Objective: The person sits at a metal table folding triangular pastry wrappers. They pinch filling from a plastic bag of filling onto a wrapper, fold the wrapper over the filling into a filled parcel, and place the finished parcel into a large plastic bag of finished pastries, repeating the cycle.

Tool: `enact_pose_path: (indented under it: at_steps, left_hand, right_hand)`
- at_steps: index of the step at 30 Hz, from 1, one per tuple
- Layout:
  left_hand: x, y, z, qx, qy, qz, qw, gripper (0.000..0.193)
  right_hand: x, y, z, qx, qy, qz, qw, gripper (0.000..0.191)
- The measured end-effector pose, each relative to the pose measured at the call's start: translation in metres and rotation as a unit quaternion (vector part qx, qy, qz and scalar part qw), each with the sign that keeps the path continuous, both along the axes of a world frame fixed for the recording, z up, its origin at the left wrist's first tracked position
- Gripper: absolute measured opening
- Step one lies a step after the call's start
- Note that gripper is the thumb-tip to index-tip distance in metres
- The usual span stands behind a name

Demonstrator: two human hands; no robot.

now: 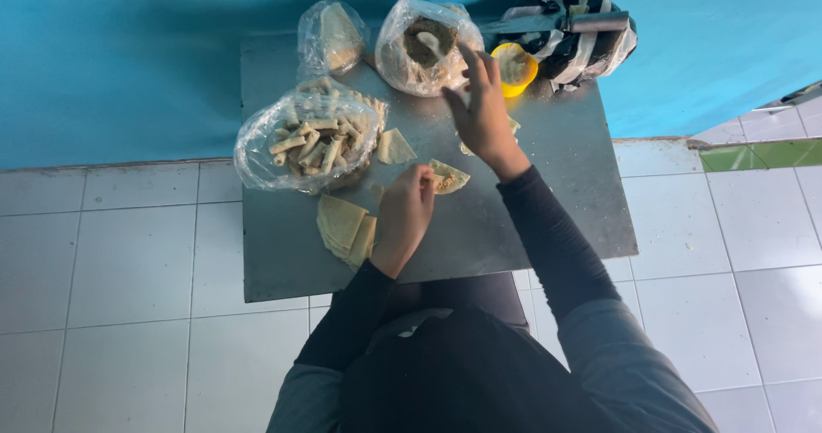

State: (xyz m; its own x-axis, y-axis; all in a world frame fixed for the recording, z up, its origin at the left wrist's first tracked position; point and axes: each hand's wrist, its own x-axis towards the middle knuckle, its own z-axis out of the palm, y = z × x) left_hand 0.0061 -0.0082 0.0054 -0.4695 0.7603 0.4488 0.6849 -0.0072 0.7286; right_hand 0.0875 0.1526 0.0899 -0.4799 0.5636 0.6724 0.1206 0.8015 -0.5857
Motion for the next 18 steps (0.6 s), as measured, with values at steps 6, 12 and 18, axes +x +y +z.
enact_pose_path:
  at_steps: [6,12,18]
  left_hand:
    - [0.002,-0.001,0.004,-0.029,0.071,-0.014,0.997,0.005]
    - [0.002,-0.001,0.000,-0.055,0.143,-0.016,0.988,0.007]
    - [0.002,-0.002,-0.002,-0.046,0.161,-0.009,0.986,0.005]
  right_hand:
    - [0.029,-0.040,-0.021,-0.067,-0.097,-0.083,0.990,0.040]
    - [0.067,-0.069,-0.068,-0.025,-0.255,-0.144,0.956,0.025]
    - [0.065,-0.072,-0.088,-0.031,-0.223,-0.132,0.965,0.012]
